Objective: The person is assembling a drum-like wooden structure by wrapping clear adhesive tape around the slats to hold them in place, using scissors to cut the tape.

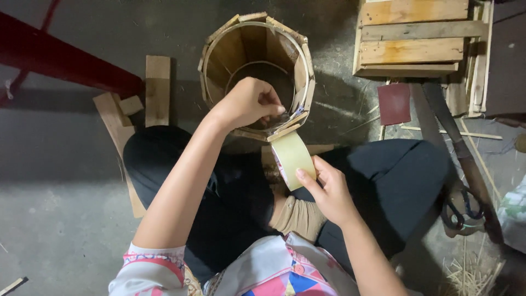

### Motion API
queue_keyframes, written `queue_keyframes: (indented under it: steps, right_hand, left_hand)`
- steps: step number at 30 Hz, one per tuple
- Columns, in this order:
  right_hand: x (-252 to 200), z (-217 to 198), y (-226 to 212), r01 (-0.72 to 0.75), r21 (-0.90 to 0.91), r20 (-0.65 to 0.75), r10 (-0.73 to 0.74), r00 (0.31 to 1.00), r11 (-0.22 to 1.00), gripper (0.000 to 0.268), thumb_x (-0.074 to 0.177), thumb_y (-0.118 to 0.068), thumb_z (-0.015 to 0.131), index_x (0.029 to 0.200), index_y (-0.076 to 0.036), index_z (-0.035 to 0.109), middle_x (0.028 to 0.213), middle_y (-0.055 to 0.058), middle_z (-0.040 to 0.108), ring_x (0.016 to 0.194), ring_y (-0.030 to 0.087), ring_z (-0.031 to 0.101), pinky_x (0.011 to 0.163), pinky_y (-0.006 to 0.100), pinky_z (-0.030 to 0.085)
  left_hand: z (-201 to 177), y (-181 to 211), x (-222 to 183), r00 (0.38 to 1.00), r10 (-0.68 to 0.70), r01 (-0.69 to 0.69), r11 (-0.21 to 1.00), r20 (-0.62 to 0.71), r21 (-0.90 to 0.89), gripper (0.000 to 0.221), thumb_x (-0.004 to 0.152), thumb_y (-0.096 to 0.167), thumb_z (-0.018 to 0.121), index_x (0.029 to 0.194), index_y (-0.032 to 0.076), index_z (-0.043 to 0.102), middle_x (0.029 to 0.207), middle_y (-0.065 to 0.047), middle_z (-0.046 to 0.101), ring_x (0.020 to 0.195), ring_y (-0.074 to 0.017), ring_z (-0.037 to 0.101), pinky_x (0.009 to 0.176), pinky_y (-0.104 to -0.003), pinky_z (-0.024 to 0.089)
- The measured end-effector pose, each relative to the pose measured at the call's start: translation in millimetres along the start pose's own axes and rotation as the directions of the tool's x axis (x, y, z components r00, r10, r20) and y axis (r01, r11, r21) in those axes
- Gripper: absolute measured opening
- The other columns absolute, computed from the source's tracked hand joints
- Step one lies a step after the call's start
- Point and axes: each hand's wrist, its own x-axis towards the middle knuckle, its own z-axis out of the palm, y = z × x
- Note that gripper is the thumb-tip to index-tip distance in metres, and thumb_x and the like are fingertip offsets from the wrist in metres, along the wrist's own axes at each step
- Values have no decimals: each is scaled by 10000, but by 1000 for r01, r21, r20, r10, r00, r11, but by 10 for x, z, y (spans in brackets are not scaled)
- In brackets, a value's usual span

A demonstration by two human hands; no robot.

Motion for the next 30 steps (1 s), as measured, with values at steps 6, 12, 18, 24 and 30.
queue_keyframes:
  steps: [6, 12, 18, 24, 30]
  right_hand:
    - [47, 6, -50, -37, -1, -10, 37, 999, 999, 225, 994, -177, 675, 1095, 20, 715, 923, 152, 770, 969, 160, 672, 918, 435, 582]
    - [27, 24, -101, -34, -75, -34, 32, 999, 997, 244, 991, -214, 688, 1080, 13, 697, 911, 170, 758, 1019, 142, 651, 892, 442, 593]
    - [8, 28, -35, -1, -104, -55, -5, 998, 995, 251, 1000, -236, 683, 1051, 10, 685, 860, 154, 723, 970, 162, 672, 840, 460, 603]
    - [-9, 56, -90, 35, -114, -68, -43, 997, 993, 257, 1006, -244, 685, 1031, 10, 666, 846, 151, 687, 995, 122, 585, 841, 457, 596]
    - [-11, 64, -50, 41, -124, -73, -50, 996, 991, 249, 1010, -263, 680, 1008, -14, 673, 841, 120, 708, 962, 145, 636, 816, 451, 602]
  left_hand:
    - [121, -67, 46, 997, -25, 14, 988, 71, 152, 118, 880, 98, 758, 953, 6, 769, 786, -167, 741, 722, -275, 754, 686, -380, 606]
    - [227, -114, 47, 998, -32, 14, 951, 51, 310, 79, 891, 127, 778, 957, 85, 790, 824, -105, 743, 779, -243, 757, 737, -343, 619]
    - [288, -138, 40, 997, -37, 15, 951, 66, 309, 100, 904, 140, 752, 995, 101, 749, 890, -130, 740, 847, -299, 757, 739, -403, 612]
    - [332, -117, 44, 993, -115, 97, 904, 17, 415, 117, 947, 218, 726, 1060, 218, 700, 1163, -186, 593, 1019, -398, 719, 813, -508, 636]
    - [355, -192, 43, 996, -83, 88, 874, -31, 477, 261, 886, 252, 811, 1062, 193, 628, 1095, -163, 591, 983, -418, 726, 783, -515, 616]
